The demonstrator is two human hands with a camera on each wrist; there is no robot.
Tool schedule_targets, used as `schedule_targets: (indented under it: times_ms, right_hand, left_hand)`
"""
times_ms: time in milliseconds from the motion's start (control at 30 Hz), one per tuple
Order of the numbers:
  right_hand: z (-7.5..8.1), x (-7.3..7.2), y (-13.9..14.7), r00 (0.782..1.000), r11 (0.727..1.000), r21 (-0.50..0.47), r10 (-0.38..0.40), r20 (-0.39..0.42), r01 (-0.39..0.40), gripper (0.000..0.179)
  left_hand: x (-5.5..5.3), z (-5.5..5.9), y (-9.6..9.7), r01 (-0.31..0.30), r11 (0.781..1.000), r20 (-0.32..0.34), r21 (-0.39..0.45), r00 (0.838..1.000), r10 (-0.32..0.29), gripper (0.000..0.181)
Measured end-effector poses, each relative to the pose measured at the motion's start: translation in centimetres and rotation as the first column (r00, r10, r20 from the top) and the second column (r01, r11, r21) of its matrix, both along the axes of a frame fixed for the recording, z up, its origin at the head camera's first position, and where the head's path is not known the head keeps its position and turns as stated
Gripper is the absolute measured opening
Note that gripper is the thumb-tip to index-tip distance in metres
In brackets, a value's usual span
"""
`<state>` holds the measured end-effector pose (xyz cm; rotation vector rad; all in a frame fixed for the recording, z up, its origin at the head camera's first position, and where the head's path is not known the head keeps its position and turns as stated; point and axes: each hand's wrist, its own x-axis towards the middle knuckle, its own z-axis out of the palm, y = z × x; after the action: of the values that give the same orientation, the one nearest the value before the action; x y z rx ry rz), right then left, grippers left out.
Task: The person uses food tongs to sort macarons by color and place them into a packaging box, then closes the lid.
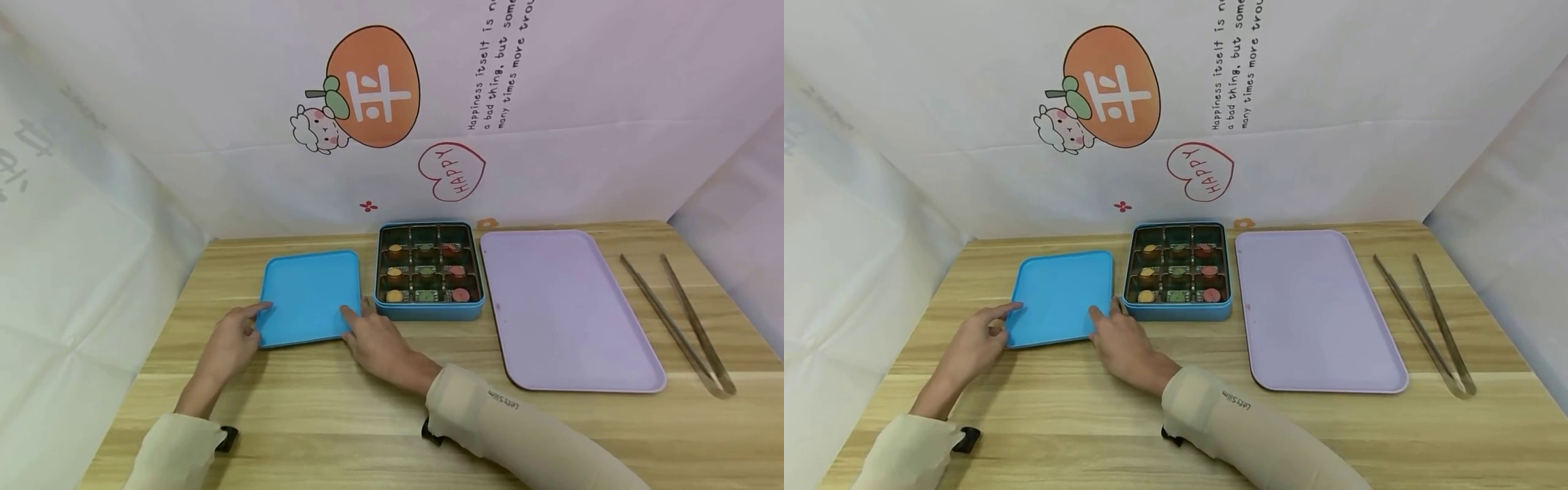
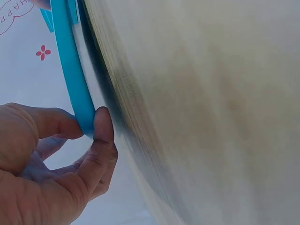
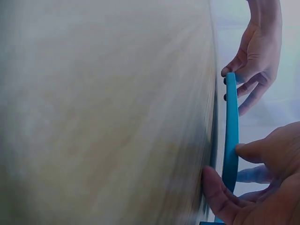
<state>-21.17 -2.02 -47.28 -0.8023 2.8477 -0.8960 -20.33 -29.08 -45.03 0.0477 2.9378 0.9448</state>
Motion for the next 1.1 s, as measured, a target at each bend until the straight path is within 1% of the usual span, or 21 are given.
schedule_targets:
  times_ms: [67,300,433,600,700,833,933,1033,1100]
  right_hand:
    - [0.0,0.1,-0.1,1.0,0.999,-0.045,-0.003,0.031,0.004,0.048]
    - [0.5,0.2,-0.5,0.997,0.983,-0.183,-0.017,0.079,0.031,0.047]
    - [1.2,0.0,-0.3,0.991,0.965,-0.25,-0.045,0.129,0.077,0.046]
    - [2.2,-0.4,0.1,0.976,0.935,-0.331,-0.061,0.208,0.129,0.049]
    - [2.6,-0.7,0.4,0.959,0.912,-0.369,-0.079,0.272,0.179,0.049]
    - [3.0,-1.1,0.7,0.927,0.88,-0.405,-0.097,0.361,0.25,0.047]
    - [3.2,-1.3,1.0,0.9,0.837,-0.465,-0.072,0.429,0.289,0.047]
    - [3.3,-1.5,1.2,0.876,0.794,-0.518,-0.037,0.481,0.318,0.047]
    - [3.4,-1.5,1.4,0.858,0.776,-0.534,-0.018,0.513,0.336,0.048]
  left_hand:
    - [0.4,0.1,0.0,-0.007,1.0,-0.012,0.012,1.0,0.007,0.055]
    - [2.0,0.9,-0.2,-0.058,0.996,-0.038,0.061,0.997,0.06,0.057]
    - [2.8,1.4,-0.5,-0.089,0.991,-0.039,0.104,0.995,0.094,0.059]
    - [3.3,1.7,-0.8,-0.123,0.983,-0.061,0.135,0.989,0.133,0.06]
    - [3.4,1.8,-0.8,-0.14,0.975,-0.077,0.17,0.985,0.155,0.059]
    - [3.6,1.7,-0.8,-0.161,0.962,-0.075,0.219,0.981,0.181,0.059]
    - [3.8,1.7,-0.8,-0.165,0.958,-0.068,0.234,0.98,0.186,0.059]
    - [4.0,1.7,-0.8,-0.162,0.958,-0.068,0.236,0.981,0.183,0.058]
    - [4.0,1.8,-0.7,-0.16,0.958,-0.07,0.237,0.981,0.181,0.057]
